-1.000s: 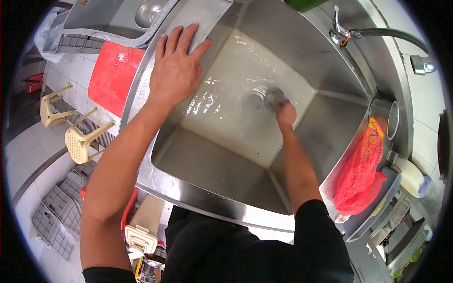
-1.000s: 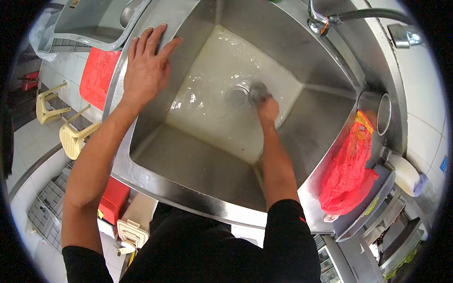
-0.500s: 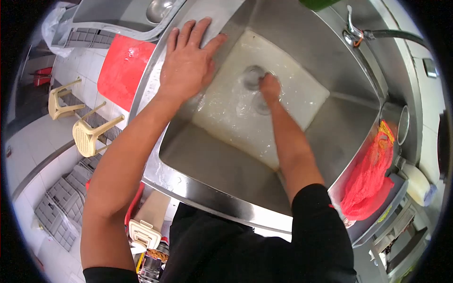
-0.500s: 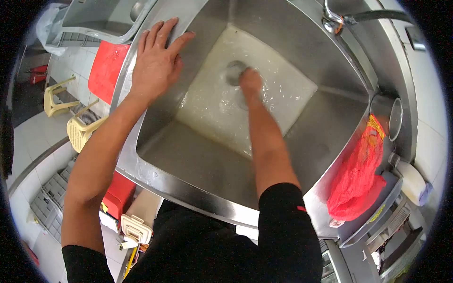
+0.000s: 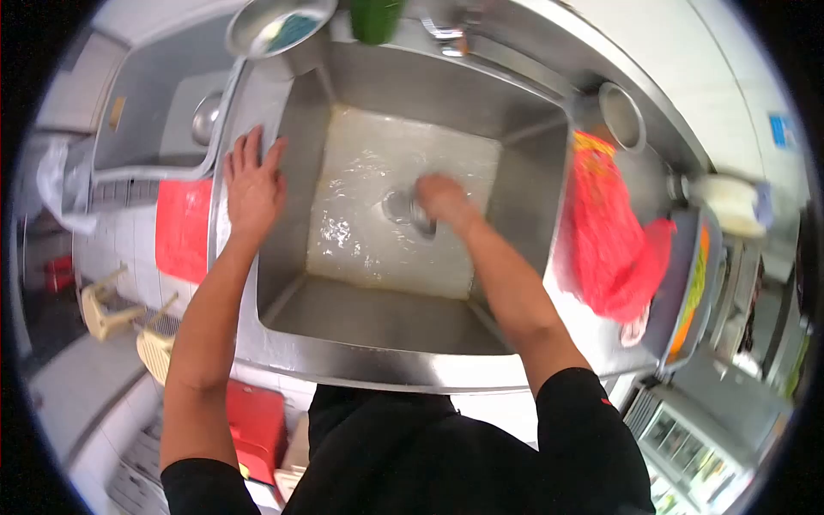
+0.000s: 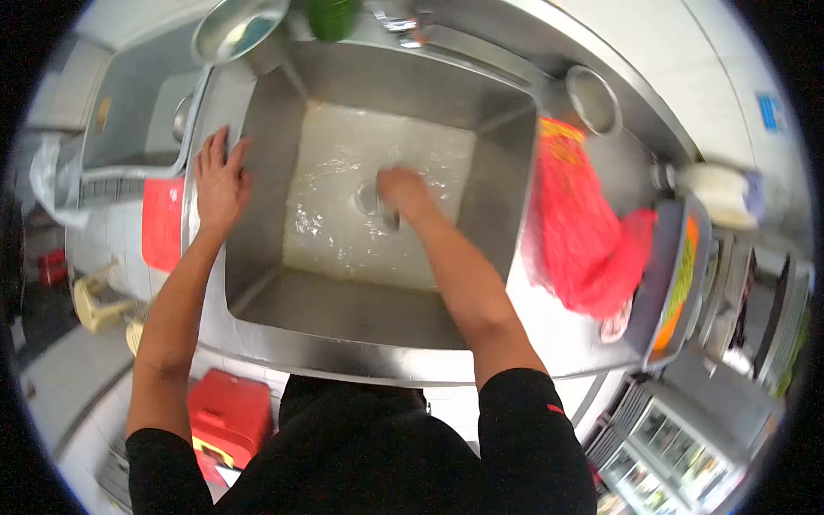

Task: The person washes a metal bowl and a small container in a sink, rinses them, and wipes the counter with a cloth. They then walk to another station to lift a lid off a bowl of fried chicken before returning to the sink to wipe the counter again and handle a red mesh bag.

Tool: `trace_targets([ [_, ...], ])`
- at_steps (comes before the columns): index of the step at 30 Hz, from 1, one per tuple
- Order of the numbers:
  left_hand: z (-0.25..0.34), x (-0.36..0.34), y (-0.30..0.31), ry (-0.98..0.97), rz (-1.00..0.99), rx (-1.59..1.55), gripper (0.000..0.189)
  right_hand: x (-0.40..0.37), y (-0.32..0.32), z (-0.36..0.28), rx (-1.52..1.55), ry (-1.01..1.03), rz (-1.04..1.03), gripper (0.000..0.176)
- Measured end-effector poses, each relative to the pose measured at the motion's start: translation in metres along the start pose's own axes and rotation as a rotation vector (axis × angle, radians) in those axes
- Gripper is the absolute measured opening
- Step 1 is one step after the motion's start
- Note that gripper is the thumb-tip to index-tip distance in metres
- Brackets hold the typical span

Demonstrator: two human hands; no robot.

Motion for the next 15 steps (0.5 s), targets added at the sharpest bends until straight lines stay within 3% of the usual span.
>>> trace_targets([
  [1,-0.001,0.002,-0.002,0.016,-0.012,0.011,0.059,-0.026,-0.023,0.006,0.121,-0.032,-0.018,0.021],
  [2,-0.004,0.003,-0.002,0.043,-0.019,0.024,0.059,-0.056,-0.026,0.012,0.255,-0.095,0.12,0.022],
  [4,-0.001,0.001,0.001,0.017,-0.016,0.013,0.06,-0.108,-0.056,0.007,0.305,-0.17,0.008,0.022],
  [6,-0.002,-0.005,-0.003,-0.016,0.009,0.006,0.062,-0.163,-0.056,0.0,0.331,-0.266,0.228,0.021],
  [8,-0.002,-0.006,-0.008,-0.057,0.049,0.071,0.064,-0.216,-0.04,-0.004,0.531,-0.419,0.293,0.019],
  [15,0.018,-0.03,0.013,-0.159,0.081,0.103,0.06,-0.308,-0.068,-0.029,1.104,-0.729,0.779,0.024],
])
Point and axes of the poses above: each hand's wrist, its own x-axis towards the middle knuckle, its own y-axis out of the back of the hand, z = x × y, the point moved 10 cm from there along x, towards the middle knuckle, and after that the axes turned 8 degrees about -z, right-handed, at the moved point
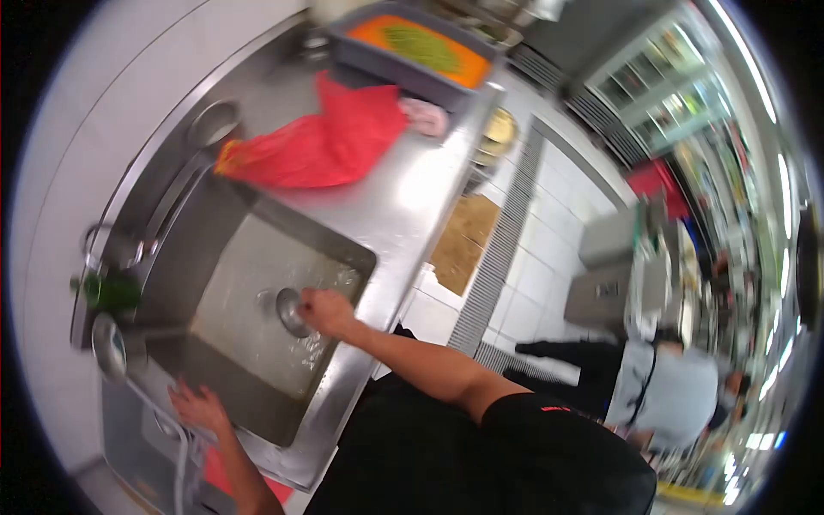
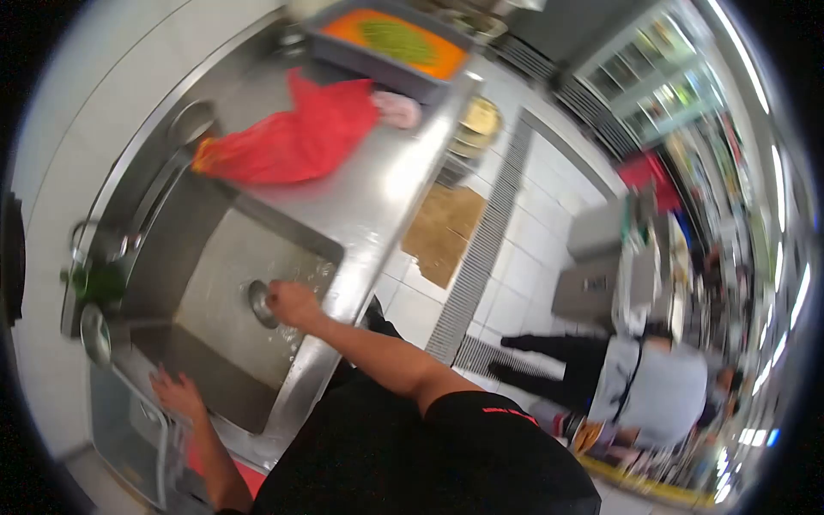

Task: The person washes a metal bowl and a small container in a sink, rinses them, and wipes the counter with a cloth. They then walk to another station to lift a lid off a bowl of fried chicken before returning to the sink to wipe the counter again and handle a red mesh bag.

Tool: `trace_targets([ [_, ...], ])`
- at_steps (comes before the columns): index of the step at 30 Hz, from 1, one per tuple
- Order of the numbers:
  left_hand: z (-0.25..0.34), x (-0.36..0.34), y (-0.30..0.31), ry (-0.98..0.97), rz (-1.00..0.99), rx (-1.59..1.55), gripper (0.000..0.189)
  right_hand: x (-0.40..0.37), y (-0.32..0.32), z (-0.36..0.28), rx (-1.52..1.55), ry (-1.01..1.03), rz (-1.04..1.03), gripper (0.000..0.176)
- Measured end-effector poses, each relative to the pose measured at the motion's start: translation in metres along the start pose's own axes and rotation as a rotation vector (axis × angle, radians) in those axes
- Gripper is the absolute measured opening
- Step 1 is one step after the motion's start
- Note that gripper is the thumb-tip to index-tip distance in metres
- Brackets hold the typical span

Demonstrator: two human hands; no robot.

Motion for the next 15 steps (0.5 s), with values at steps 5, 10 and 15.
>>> trace_targets([
  [5,0.163,-0.1,0.038,-0.665,-0.171,-0.569,0.051,-0.032,-0.008,0.008,0.257,-0.03,0.069,0.023],
  [10,0.237,-0.153,0.049,-0.781,-0.293,-0.87,0.04,-0.078,0.015,-0.003,0.25,-0.038,0.128,0.02],
  [15,0.242,-0.117,0.017,-0.656,-0.304,-0.772,0.025,-0.088,0.038,0.001,0.393,0.096,0.068,0.02],
])
Point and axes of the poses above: each hand's wrist, its own x-axis towards the middle knuckle, its own y-axis out of the back of the hand, z = x × y, the point moved 10 cm from there along x, towards the middle knuckle, and after that the axes turned 8 degrees about -z, right-handed, at the moved point
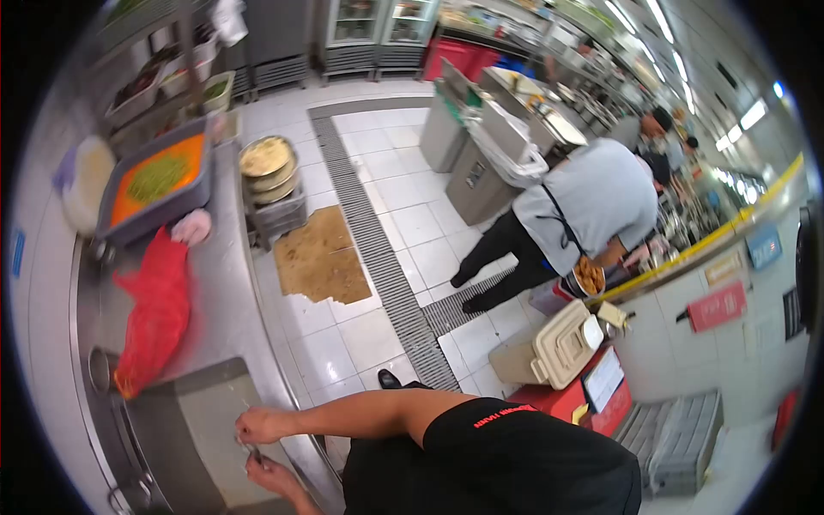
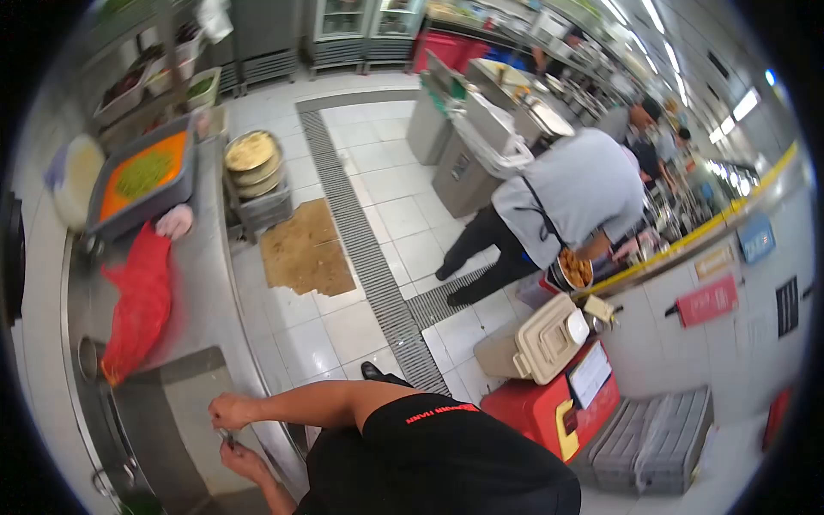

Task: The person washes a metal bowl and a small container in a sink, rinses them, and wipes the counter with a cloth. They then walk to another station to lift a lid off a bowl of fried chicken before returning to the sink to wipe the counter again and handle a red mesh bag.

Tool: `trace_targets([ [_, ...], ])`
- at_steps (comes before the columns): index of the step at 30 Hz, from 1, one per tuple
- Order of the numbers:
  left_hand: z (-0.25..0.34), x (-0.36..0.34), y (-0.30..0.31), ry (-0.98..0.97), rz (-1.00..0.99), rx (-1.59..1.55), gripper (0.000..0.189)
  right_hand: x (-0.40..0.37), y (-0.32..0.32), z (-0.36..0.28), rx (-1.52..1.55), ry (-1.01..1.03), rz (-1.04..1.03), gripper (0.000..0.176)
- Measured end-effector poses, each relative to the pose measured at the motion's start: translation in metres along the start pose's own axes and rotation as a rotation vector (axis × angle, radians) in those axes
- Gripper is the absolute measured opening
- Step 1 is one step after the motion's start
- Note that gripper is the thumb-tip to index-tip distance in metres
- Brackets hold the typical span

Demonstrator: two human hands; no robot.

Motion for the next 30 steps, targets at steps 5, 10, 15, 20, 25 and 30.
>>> trace_targets([
  [5,-0.103,0.033,-0.044,0.272,-0.168,-0.357,0.025,-0.069,0.114,0.045,0.018,-0.017,0.321,0.02],
  [10,-0.16,0.014,-0.085,0.857,-0.266,-0.562,0.032,-0.177,0.182,0.237,-0.004,-0.436,0.561,0.026],
  [15,-0.105,0.024,-0.084,0.562,-0.428,-0.691,0.031,-0.38,0.156,0.423,0.156,-0.921,0.74,0.035],
  [20,-0.041,0.029,-0.079,0.453,-0.46,-0.584,0.031,-0.574,0.077,0.479,0.16,-1.22,0.858,0.035],
  [25,-0.006,0.021,-0.077,0.367,-0.487,-0.479,0.032,-0.657,-0.005,0.5,0.454,-1.395,0.857,0.03],
  [30,0.008,-0.003,-0.061,0.319,-0.497,-0.38,0.032,-0.599,0.008,0.533,0.158,-1.069,0.809,0.025],
])
Point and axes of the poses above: each hand's wrist, its own x-axis towards the middle knuckle, its own y-axis out of the back of the hand, z = x × y, the point moved 10 cm from there along x, towards the middle knuckle, and after that the axes turned 8 degrees about -z, right-handed, at the moved point
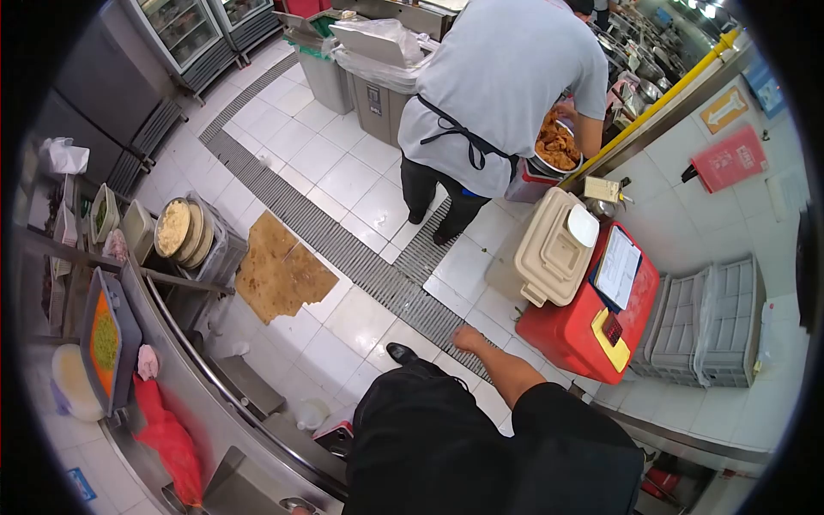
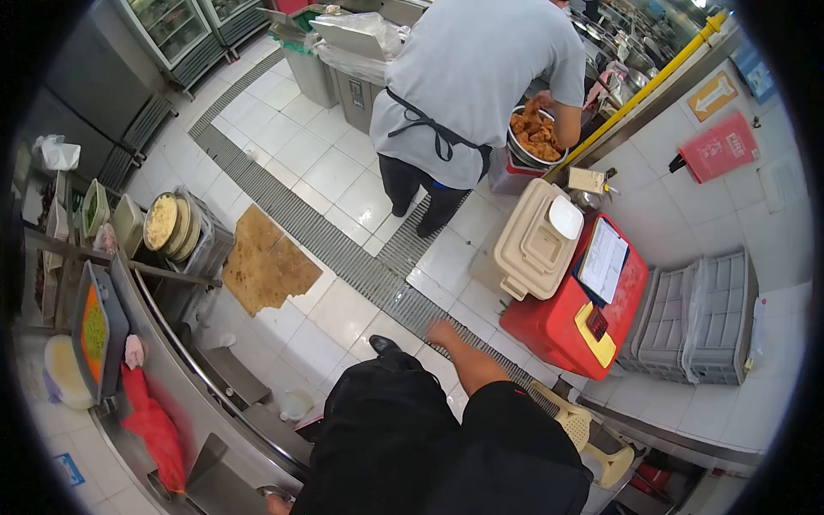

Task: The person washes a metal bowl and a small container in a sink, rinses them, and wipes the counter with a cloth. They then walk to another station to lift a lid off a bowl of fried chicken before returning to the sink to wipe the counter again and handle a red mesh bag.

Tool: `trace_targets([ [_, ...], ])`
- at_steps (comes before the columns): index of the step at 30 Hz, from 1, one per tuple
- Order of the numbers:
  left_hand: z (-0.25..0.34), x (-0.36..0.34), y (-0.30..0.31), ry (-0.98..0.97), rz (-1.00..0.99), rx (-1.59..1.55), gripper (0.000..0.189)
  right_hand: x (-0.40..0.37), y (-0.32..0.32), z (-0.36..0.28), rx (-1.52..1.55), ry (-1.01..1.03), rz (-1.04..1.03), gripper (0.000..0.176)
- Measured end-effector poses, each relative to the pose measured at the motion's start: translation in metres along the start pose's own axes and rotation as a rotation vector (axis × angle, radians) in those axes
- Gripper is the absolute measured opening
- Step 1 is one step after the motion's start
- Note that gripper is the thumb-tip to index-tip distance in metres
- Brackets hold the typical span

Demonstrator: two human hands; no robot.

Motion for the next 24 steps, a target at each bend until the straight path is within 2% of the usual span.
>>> trace_targets([
  [2,0.009,-0.008,-0.002,-0.019,-0.01,0.045,0.032,0.036,-0.004,-0.021,0.027,-0.049,0.002,0.024],
  [4,0.015,-0.008,-0.005,-0.046,-0.026,0.082,0.032,0.049,0.024,-0.082,-0.121,0.158,0.011,0.025],
  [6,0.014,-0.008,-0.004,-0.069,-0.039,0.114,0.032,0.043,0.052,-0.109,0.374,-0.023,-0.169,0.027],
  [7,0.01,-0.008,-0.001,-0.078,-0.045,0.129,0.032,0.05,0.055,-0.116,0.373,-0.022,-0.168,0.027],
  [9,0.002,-0.009,0.004,-0.095,-0.058,0.154,0.033,0.053,0.082,-0.137,0.343,0.111,0.024,0.029],
  [10,-0.002,-0.009,0.007,-0.105,-0.064,0.166,0.033,0.05,0.086,-0.138,0.34,0.114,0.027,0.029],
  [13,-0.011,-0.01,0.016,-0.131,-0.082,0.201,0.033,0.033,0.086,-0.129,0.406,0.063,0.001,0.027],
  [15,-0.018,-0.009,0.021,-0.148,-0.095,0.225,0.033,0.015,0.083,-0.115,0.179,0.045,0.064,0.025],
  [16,-0.018,-0.01,0.022,-0.156,-0.102,0.237,0.033,0.007,0.076,-0.106,0.176,0.046,0.067,0.025],
  [18,-0.019,-0.012,0.028,-0.172,-0.117,0.265,0.033,-0.007,0.042,-0.074,0.154,-0.043,-0.044,0.023],
  [20,-0.019,-0.013,0.033,-0.19,-0.132,0.297,0.033,-0.023,0.007,-0.043,0.247,-0.143,-0.122,0.023],
  [24,-0.024,-0.004,0.041,-0.241,-0.166,0.355,0.034,-0.076,-0.013,-0.034,0.495,-0.231,-0.13,0.025],
])
Point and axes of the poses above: each hand's wrist, its own x-axis towards the middle knuckle, its own y-axis out of the back of the hand, z = x × y, the point moved 10 cm from there along x, towards the middle knuckle, and after that the axes turned 8 degrees about -z, right-handed, at the moved point
